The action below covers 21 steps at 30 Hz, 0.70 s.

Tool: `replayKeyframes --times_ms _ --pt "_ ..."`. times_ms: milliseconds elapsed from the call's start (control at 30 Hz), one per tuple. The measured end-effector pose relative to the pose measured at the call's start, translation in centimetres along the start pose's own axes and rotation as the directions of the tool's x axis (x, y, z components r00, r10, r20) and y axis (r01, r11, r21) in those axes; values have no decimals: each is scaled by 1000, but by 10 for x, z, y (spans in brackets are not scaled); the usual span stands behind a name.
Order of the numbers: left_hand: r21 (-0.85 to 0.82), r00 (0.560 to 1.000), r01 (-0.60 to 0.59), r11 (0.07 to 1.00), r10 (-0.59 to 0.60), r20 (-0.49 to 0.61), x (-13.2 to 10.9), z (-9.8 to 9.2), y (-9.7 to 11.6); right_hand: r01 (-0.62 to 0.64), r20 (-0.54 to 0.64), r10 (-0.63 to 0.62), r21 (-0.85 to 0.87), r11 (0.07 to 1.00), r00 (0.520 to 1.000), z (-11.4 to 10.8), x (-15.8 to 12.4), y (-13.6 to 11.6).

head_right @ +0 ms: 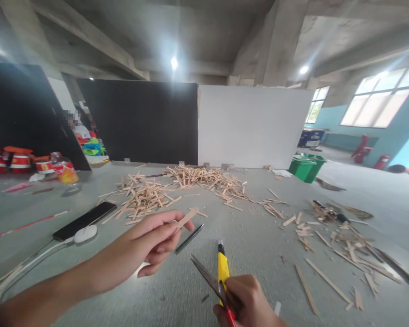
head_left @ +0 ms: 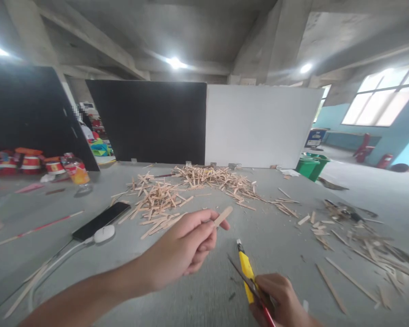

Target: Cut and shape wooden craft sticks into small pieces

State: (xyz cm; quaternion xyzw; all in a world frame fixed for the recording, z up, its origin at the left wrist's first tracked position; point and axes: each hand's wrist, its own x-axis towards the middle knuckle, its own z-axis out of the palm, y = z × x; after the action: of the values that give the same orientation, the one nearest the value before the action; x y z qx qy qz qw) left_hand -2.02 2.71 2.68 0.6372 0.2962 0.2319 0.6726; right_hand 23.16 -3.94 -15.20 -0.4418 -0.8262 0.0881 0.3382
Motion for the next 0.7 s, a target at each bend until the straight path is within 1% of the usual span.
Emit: replayKeyframes --times_ms 67,100,167,267,333,433,533,600,700 --pt "-7 1000 -1 1000 1 -10 3 -1 -2 6 2 -6 -2 1000 1000 2 -1 1" --pt "-12 1000 -5 1000 5 -16 5 -1 -2 -18 14 18 3 1000 1000 2 -1 2" --pt "-18 1000 -9 1000 8 -25 7 -1 -2 -114 50 112 38 993 992 -1 -2 1" --pt "-10 999 -7 1000 6 -43 8 1 0 -305 113 292 120 945 950 -12 -1 -5" --pt "23 998 -3 1000 5 -57 8 4 1 -368 99 357 140 919 929 -23 3 -12" --pt "88 997 2 996 5 -77 6 8 1 -360 40 358 150 921 933 -37 10 -27" --pt "130 997 2 991 8 -78 5 9 -1 -313 3 316 157 937 949 -41 13 -39" --pt "164 996 -17 986 31 -86 5 8 -2 -290 -20 295 135 947 955 -34 9 -41" --pt "248 992 -54 967 81 -101 6 6 -5 -250 -44 255 89 964 966 -15 -4 -33"
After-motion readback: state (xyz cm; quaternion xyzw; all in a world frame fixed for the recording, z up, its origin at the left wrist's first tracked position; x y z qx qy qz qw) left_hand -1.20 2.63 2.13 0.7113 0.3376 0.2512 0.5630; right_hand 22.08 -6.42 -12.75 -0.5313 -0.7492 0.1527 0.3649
